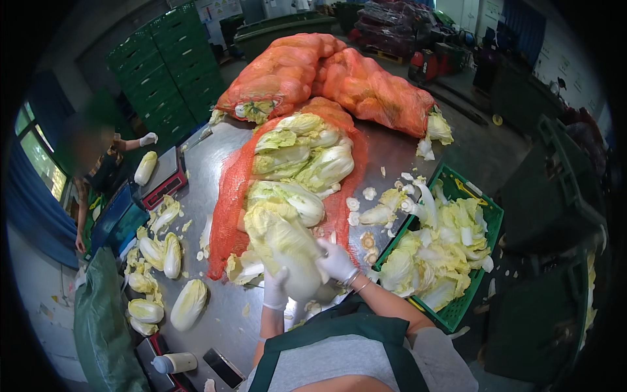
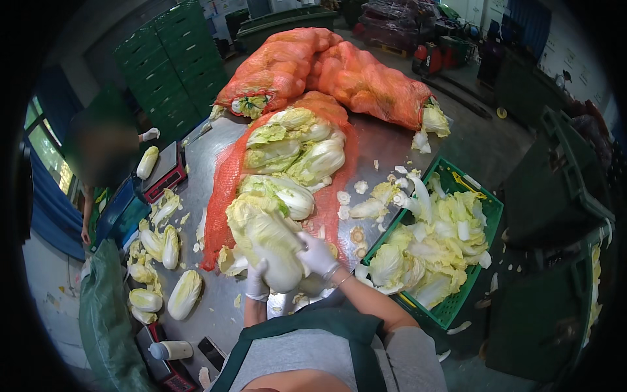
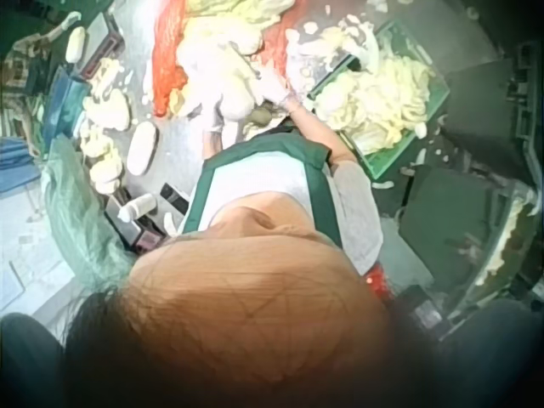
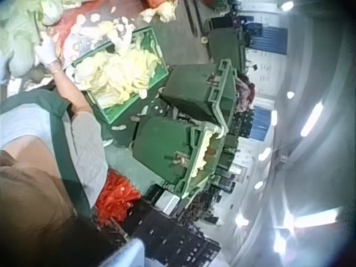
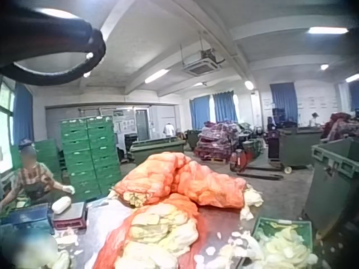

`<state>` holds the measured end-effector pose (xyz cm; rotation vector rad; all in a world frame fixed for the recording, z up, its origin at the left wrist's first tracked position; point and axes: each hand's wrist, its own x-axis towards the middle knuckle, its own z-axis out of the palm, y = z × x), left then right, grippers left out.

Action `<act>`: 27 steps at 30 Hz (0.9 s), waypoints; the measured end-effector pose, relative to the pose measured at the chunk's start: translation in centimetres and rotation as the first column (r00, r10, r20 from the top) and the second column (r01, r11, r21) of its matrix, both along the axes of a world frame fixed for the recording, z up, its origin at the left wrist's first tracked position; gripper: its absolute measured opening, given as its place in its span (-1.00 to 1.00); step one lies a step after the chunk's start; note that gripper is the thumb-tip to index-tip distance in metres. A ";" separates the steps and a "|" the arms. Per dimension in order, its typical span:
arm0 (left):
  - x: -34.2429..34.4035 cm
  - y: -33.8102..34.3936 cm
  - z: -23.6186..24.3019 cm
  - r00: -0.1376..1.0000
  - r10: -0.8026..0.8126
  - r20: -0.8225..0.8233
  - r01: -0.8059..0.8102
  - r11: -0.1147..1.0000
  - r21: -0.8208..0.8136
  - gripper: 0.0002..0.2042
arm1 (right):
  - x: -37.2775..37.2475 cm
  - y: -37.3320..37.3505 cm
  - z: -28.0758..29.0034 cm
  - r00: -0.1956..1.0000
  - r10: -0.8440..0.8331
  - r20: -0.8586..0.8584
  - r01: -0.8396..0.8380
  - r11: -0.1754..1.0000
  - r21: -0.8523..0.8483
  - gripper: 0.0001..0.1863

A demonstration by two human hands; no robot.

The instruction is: The person repeatedly cuts napa cabbage halves on a stainless steel table using a knife, placing trimmed pieces into a green crate. A coworker in the background also handles cabbage and uses a scale.

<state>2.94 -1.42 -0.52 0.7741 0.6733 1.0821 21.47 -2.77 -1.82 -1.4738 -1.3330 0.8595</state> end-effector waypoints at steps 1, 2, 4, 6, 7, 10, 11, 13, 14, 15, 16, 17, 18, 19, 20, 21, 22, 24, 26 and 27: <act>-0.8 0.2 -0.8 0.987 -0.058 0.151 0.074 0.992 -0.103 -0.26 | 1.0 0.4 0.6 0.997 0.006 -0.076 -0.010 0.999 -0.051 -0.65; -1.2 0.4 -1.2 0.949 -0.100 0.301 0.162 0.968 -0.190 -0.25 | 2.2 0.7 0.7 0.997 -0.003 -0.082 0.003 1.000 0.001 -0.67; -0.6 0.7 0.6 0.886 -0.205 0.416 0.273 0.956 -0.109 -0.15 | 5.4 1.4 -1.9 0.981 -0.071 -0.178 0.077 0.997 0.024 -0.65; -0.7 1.1 1.3 0.764 -0.275 0.584 0.381 0.922 -0.064 -0.09 | 7.6 1.4 -1.6 0.947 -0.267 0.175 0.266 0.963 0.033 -0.58; -0.7 1.0 1.6 0.758 -0.233 0.609 0.351 0.933 -0.081 -0.07 | 7.9 1.1 0.3 0.733 -0.372 0.569 0.361 0.922 0.138 -0.56; 0.5 1.3 2.2 0.735 -0.219 0.641 0.314 0.949 -0.036 -0.05 | 6.8 0.1 1.0 0.955 -0.144 0.261 0.138 0.990 0.040 -0.45; 0.7 1.3 2.2 0.735 -0.223 0.641 0.306 0.952 -0.019 -0.06 | 5.4 -0.4 1.4 1.000 0.015 0.027 -0.014 0.999 -0.044 -0.44; 0.6 2.1 0.2 0.666 -0.247 0.704 0.308 0.950 0.042 -0.08 | 1.3 -1.7 3.3 0.746 0.318 -0.585 -0.432 0.900 -0.061 -0.42; 0.6 2.3 -0.7 0.628 -0.264 0.732 0.314 0.947 0.072 -0.08 | -0.5 -1.6 2.0 0.706 0.339 -0.622 -0.391 0.919 0.058 -0.40; 0.4 2.2 -1.2 0.827 -0.222 0.516 0.243 0.970 0.028 -0.09 | -1.6 -1.4 1.2 0.665 0.369 -0.649 -0.343 0.923 0.172 -0.39; 0.0 2.0 -1.7 0.954 -0.158 0.255 0.161 0.987 0.008 -0.10 | -1.5 -1.6 0.9 0.546 0.243 -0.802 -0.403 0.915 0.003 -0.39; -0.7 2.2 -1.6 0.997 -0.075 -0.034 0.075 0.997 0.016 -0.11 | -1.5 -1.4 1.0 0.616 0.252 -0.747 -0.314 0.947 0.060 -0.40; -1.7 2.8 -1.1 0.970 -0.030 -0.243 0.045 0.998 0.054 -0.21 | -1.3 -1.0 1.3 0.683 0.248 -0.687 -0.226 0.966 0.124 -0.41; -1.9 2.6 -0.8 0.968 -0.055 -0.244 0.070 0.996 0.052 -0.23 | -1.0 -0.7 1.6 0.745 0.232 -0.625 -0.139 0.971 0.194 -0.42; -2.0 2.1 0.2 0.966 -0.079 -0.246 0.094 0.994 0.050 -0.24 | -1.0 -0.3 1.8 0.852 0.190 -0.487 -0.111 0.976 0.186 -0.43; -2.3 1.1 0.7 0.963 -0.107 -0.249 0.118 0.993 0.030 -0.24 | -1.2 -0.5 1.8 0.931 0.134 -0.339 -0.082 0.983 0.164 -0.44; -1.0 0.7 1.3 0.953 -0.084 -0.290 0.130 0.981 0.145 -0.26 | -1.4 -0.6 1.7 0.981 0.077 -0.179 -0.050 0.988 0.147 -0.45; 0.8 0.8 1.3 0.936 0.042 -0.349 0.019 0.985 0.170 -0.30 | -2.2 -0.6 1.9 0.998 -0.027 0.055 0.013 0.969 0.246 -0.47; 0.9 0.8 0.8 0.956 0.043 -0.291 -0.016 0.995 0.095 -0.36 | -1.8 -0.7 2.0 0.990 -0.013 0.138 -0.019 0.974 0.224 -0.49; 0.6 0.7 0.6 0.971 0.027 -0.239 -0.015 0.998 0.053 -0.40 | -1.4 -0.8 2.3 0.984 -0.006 0.181 -0.033 0.977 0.211 -0.50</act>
